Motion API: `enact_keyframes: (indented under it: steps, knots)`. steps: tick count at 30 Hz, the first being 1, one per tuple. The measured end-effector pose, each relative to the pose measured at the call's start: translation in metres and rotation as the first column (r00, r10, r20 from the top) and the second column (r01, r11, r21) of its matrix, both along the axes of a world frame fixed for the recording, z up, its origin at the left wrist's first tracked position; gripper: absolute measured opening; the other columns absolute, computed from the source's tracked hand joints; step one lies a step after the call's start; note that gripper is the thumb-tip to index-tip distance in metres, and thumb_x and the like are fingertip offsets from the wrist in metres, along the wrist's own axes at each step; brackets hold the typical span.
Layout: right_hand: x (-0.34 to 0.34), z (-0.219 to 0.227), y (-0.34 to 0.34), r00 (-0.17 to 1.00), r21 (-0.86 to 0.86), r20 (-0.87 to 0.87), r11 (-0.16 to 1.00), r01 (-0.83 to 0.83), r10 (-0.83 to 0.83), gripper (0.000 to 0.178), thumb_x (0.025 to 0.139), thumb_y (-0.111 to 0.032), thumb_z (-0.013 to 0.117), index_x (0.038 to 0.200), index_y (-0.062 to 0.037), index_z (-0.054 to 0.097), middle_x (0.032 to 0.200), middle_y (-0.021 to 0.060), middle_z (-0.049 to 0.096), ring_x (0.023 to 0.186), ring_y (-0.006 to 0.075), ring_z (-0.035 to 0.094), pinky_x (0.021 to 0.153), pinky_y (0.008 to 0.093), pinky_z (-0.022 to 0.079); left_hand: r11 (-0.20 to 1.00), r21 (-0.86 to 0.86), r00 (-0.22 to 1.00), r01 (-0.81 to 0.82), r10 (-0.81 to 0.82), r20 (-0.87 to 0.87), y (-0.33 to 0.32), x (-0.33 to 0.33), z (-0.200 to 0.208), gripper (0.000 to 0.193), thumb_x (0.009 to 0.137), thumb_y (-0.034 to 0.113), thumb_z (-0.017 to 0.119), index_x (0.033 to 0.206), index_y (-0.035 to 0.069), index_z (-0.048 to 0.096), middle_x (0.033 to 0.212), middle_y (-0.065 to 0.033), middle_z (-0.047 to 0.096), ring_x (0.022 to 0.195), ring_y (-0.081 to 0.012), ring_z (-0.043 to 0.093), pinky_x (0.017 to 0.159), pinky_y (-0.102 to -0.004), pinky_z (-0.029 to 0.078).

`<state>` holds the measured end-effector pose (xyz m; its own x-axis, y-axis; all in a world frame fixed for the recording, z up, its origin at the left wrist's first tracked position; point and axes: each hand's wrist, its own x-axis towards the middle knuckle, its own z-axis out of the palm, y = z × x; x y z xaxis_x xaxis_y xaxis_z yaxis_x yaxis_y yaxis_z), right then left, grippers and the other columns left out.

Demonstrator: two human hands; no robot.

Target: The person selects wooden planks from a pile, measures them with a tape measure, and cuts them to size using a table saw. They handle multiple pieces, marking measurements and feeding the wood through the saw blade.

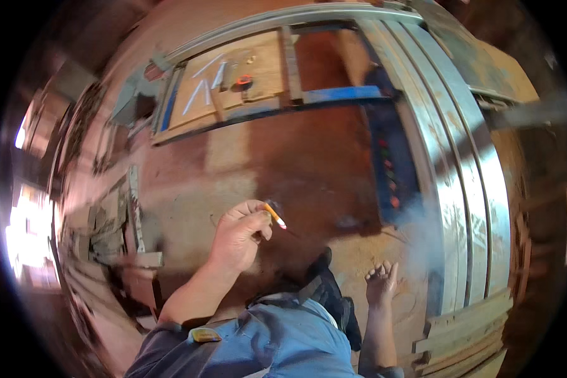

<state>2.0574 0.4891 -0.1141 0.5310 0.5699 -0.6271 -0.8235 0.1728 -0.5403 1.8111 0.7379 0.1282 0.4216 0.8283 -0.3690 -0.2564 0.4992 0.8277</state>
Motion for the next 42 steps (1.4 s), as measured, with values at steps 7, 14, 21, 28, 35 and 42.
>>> enact_keyframes:
  steps: [7, 14, 21, 28, 35, 42]
  knots:
    - [-0.032, 0.000, 0.051, 0.909, -0.207, -0.053, 0.886, -0.414, 0.413, 0.035, 0.100, -0.053, 0.051, 0.095, -0.0185, 0.057, 0.082, 0.0002, 0.059, 0.068, 0.0183, 0.054, 0.064, 0.0333, 0.041, 0.901, 0.245, 0.911, -0.357, 0.394, -0.120, -0.058, -0.124, 0.007, 0.004, 0.090, 0.000, 0.064, 0.093, 0.001, 0.066, 0.086, -0.0027, 0.064, 0.075, -0.0081, 0.057, 0.067, -0.0244, 0.046]
    - [-0.099, -0.002, 0.116, 0.669, -0.286, 0.020, 0.645, -0.708, 0.743, 0.033, 0.100, -0.050, 0.052, 0.096, -0.0175, 0.056, 0.080, 0.0008, 0.058, 0.064, 0.0182, 0.053, 0.060, 0.0326, 0.042, 0.313, 0.916, 0.625, -0.250, 0.775, -0.094, -0.144, -0.219, 0.070, 0.024, 0.075, -0.007, 0.077, 0.092, 0.006, 0.067, 0.076, -0.0061, 0.062, 0.070, -0.0203, 0.061, 0.059, -0.0314, 0.048]
    - [-0.196, 0.017, 0.148, 0.381, -0.370, 0.076, 0.381, -0.847, 0.922, 0.028, 0.098, -0.041, 0.056, 0.101, -0.0127, 0.057, 0.081, 0.0066, 0.062, 0.060, 0.0215, 0.058, 0.054, 0.0351, 0.047, -0.049, 0.999, 0.696, 0.003, 0.718, 0.033, -0.210, -0.331, 0.116, 0.012, 0.081, 0.005, 0.076, 0.092, 0.005, 0.069, 0.084, -0.0070, 0.058, 0.075, -0.0243, 0.061, 0.061, -0.0335, 0.049]
    - [-0.239, 0.003, 0.201, 0.082, -0.423, 0.034, 0.089, -0.902, 0.996, 0.023, 0.099, -0.030, 0.056, 0.107, -0.0091, 0.057, 0.080, 0.0077, 0.063, 0.060, 0.0215, 0.061, 0.052, 0.0355, 0.051, -0.267, 0.963, 0.365, 0.040, 0.901, 0.234, -0.207, -0.325, 0.134, 0.020, 0.075, 0.009, 0.079, 0.092, 0.003, 0.070, 0.080, -0.0053, 0.059, 0.063, -0.0191, 0.059, 0.051, -0.0307, 0.044]
    - [-0.278, -0.008, 0.276, -0.122, -0.394, 0.057, -0.090, -0.915, 0.991, 0.016, 0.100, -0.030, 0.055, 0.100, -0.0140, 0.056, 0.078, 0.0050, 0.062, 0.061, 0.0200, 0.059, 0.052, 0.0348, 0.051, -0.207, 0.952, 0.148, 0.224, 0.973, 0.177, -0.170, -0.307, 0.154, 0.019, 0.071, 0.008, 0.081, 0.087, 0.007, 0.071, 0.076, -0.0021, 0.057, 0.061, -0.0171, 0.058, 0.050, -0.0288, 0.044]
    - [-0.324, -0.002, 0.329, -0.232, -0.373, 0.065, -0.192, -0.908, 0.971, 0.013, 0.099, -0.027, 0.056, 0.099, -0.0137, 0.056, 0.078, 0.0040, 0.062, 0.062, 0.0196, 0.059, 0.053, 0.0341, 0.050, -0.078, 0.968, 0.040, 0.240, 0.997, 0.071, -0.167, -0.302, 0.170, 0.018, 0.069, 0.012, 0.078, 0.084, 0.009, 0.069, 0.077, -0.0021, 0.057, 0.060, -0.0177, 0.057, 0.052, -0.0295, 0.043]
